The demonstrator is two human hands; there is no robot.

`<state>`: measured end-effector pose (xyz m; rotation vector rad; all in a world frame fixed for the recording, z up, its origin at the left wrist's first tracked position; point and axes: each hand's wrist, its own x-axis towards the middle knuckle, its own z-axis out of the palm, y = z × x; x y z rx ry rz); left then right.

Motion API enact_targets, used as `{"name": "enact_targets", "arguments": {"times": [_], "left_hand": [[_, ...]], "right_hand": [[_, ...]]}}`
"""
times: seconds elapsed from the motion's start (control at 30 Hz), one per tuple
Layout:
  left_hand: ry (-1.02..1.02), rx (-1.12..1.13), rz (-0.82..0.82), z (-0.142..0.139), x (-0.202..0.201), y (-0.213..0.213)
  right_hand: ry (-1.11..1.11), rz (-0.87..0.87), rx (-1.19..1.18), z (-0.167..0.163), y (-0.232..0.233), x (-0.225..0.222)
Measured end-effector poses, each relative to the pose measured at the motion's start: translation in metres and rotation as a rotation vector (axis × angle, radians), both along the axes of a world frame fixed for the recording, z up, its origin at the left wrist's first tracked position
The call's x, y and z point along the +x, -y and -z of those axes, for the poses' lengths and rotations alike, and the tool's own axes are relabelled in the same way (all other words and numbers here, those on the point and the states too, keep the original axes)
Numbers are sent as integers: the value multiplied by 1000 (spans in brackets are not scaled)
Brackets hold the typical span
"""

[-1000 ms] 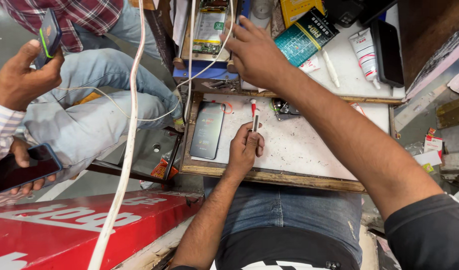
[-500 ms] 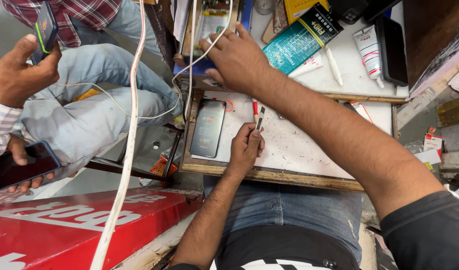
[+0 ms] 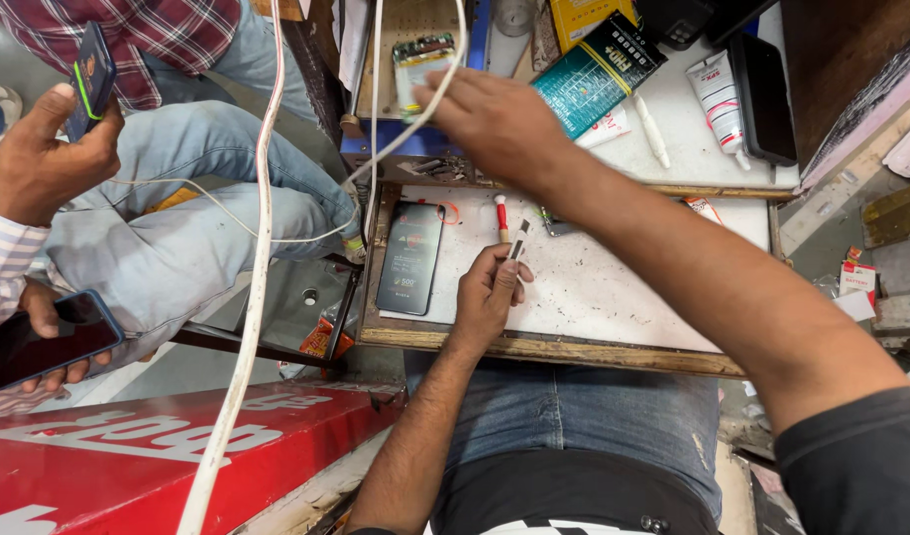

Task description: The person repairs a smartphone at a workbench. They handle the disassembled phone body, peel a protective backing from a new screen or panel, align and press it onto the phone frame, and press along the edges to seat it, working with the phone parts and a small tool on the bench.

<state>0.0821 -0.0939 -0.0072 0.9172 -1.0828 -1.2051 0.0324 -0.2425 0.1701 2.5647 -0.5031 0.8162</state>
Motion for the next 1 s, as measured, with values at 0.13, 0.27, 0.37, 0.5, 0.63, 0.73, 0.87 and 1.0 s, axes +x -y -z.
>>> {"name": "enact_targets", "arguments": {"times": [0.13, 0.27, 0.37, 0.5, 0.63, 0.73, 0.87, 1.0], "left_hand": [[61, -65, 52, 9, -1, 1], [21, -72, 193, 16, 1, -14], [-134, -9, 325, 5, 8, -39], [-90, 102, 286, -26, 14, -59], [474, -81, 46, -53, 13, -49], [790, -188, -57, -60, 6, -34], [910, -175, -69, -52, -11, -16], [995, -175, -63, -39, -36, -2]], "right_hand": [[129, -36, 221, -2, -16, -63], [404, 276, 615, 4, -65, -147], [681, 408, 967, 29, -86, -197], [988, 353, 1483, 98, -104, -204], [1183, 312, 1863, 151, -125, -188], [1045, 251, 1925, 161, -133, -185], [762, 320, 1760, 146, -133, -199], [406, 475, 1445, 121, -136, -215]]}}
